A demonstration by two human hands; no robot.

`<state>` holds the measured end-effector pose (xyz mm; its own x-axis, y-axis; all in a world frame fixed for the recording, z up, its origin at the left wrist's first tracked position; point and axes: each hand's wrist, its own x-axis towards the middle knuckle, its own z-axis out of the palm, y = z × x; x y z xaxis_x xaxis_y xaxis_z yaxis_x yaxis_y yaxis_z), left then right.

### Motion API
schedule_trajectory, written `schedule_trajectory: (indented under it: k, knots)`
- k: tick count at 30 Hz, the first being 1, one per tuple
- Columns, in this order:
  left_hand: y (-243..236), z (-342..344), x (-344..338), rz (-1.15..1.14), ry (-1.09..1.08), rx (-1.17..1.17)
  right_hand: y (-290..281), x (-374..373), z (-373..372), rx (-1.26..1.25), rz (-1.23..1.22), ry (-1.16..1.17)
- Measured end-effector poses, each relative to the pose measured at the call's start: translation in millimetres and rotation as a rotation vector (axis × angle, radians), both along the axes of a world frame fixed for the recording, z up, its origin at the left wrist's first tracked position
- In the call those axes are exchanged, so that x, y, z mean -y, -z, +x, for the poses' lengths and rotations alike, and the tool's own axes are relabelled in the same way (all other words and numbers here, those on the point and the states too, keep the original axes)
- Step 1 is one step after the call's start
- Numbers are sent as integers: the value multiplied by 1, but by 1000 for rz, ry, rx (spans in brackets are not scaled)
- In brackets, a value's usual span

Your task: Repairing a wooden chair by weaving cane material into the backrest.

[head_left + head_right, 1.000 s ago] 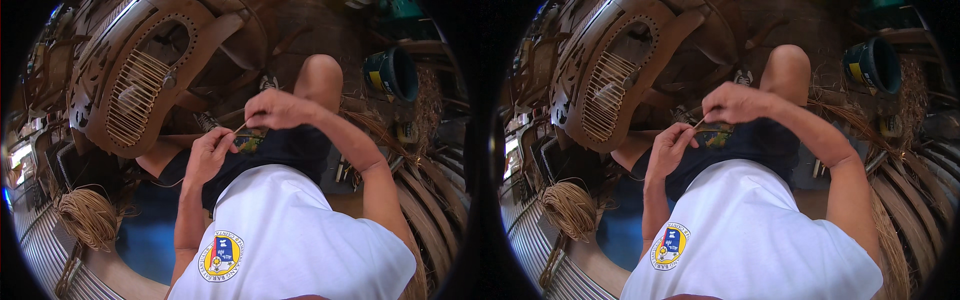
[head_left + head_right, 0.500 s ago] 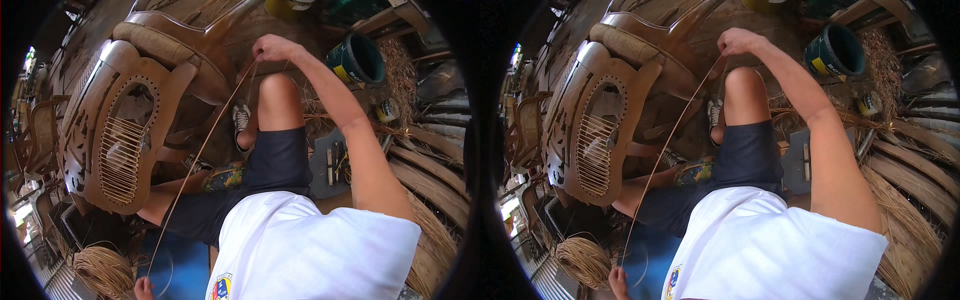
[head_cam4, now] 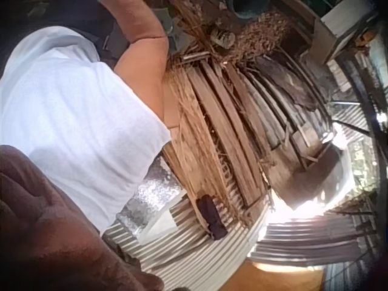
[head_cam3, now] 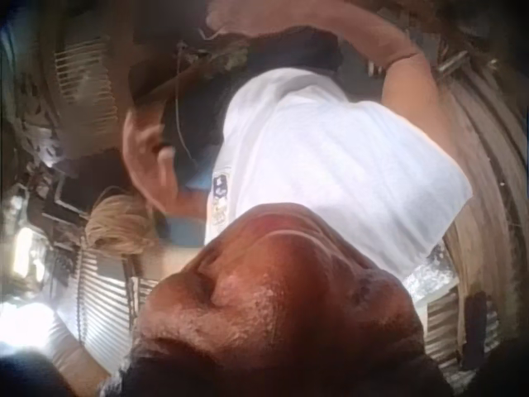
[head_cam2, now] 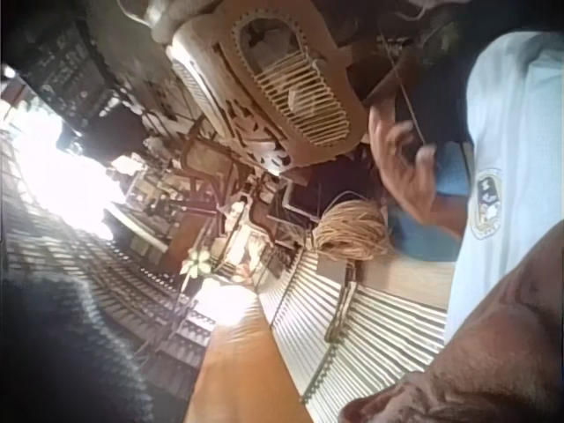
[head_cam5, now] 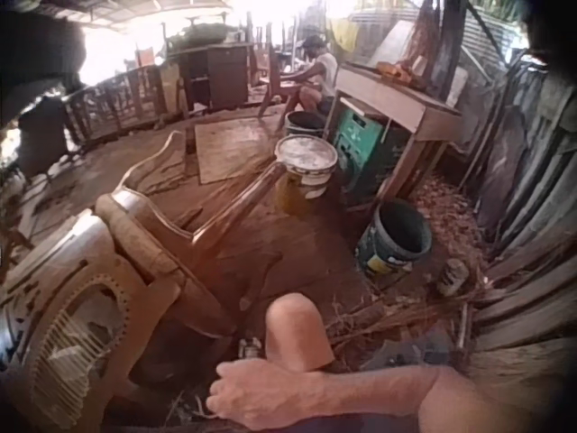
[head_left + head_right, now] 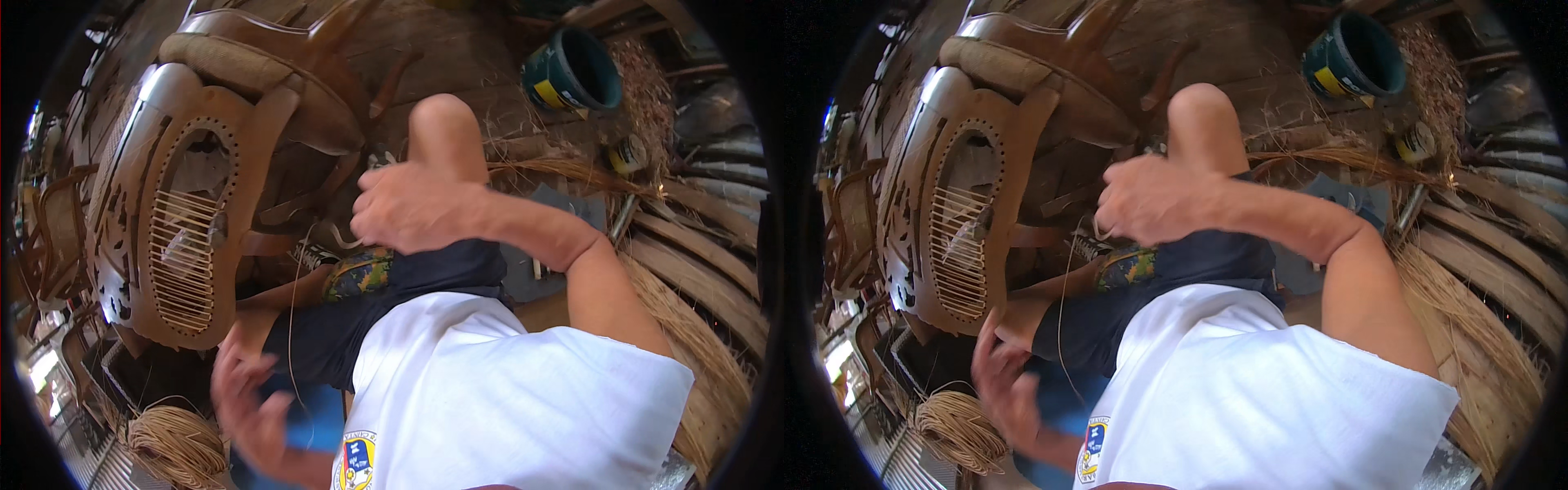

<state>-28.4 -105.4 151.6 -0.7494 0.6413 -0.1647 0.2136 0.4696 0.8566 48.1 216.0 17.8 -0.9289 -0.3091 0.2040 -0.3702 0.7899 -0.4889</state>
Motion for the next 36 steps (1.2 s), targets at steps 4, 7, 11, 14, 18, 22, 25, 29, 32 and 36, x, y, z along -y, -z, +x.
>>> schedule_trajectory:
  k: [4, 7, 11, 14, 18, 22, 25, 29, 32, 36]
  knots:
    - [93, 2, -100, -46, 272, 395, -2, 27, 4, 71, -54, 57]
    - [118, -4, -110, -11, 253, 521, -8, 11, 8, 54, -162, 77]
    - [91, -3, -142, -183, 293, 455, -11, -57, 21, 220, -382, 24]
    - [92, 4, -157, -207, 358, 330, -34, -135, 24, 298, -365, -12]
    - [111, 9, -174, -97, 495, 189, -25, -257, 52, -121, 273, 464]
    - [122, 25, -193, -203, 331, 554, -3, -246, 117, -536, 122, 1163]
    - [148, 44, -200, -146, 360, 710, 87, -221, 230, -281, 117, 1421]
    - [159, 54, -203, -136, 408, 766, 200, -83, 334, 921, -124, 1477]
    - [162, 54, -209, -237, 477, 722, 240, 13, 353, 995, -50, 1590]
    - [168, 56, -207, -187, 510, 672, 254, 23, 343, 987, 2, 1605]
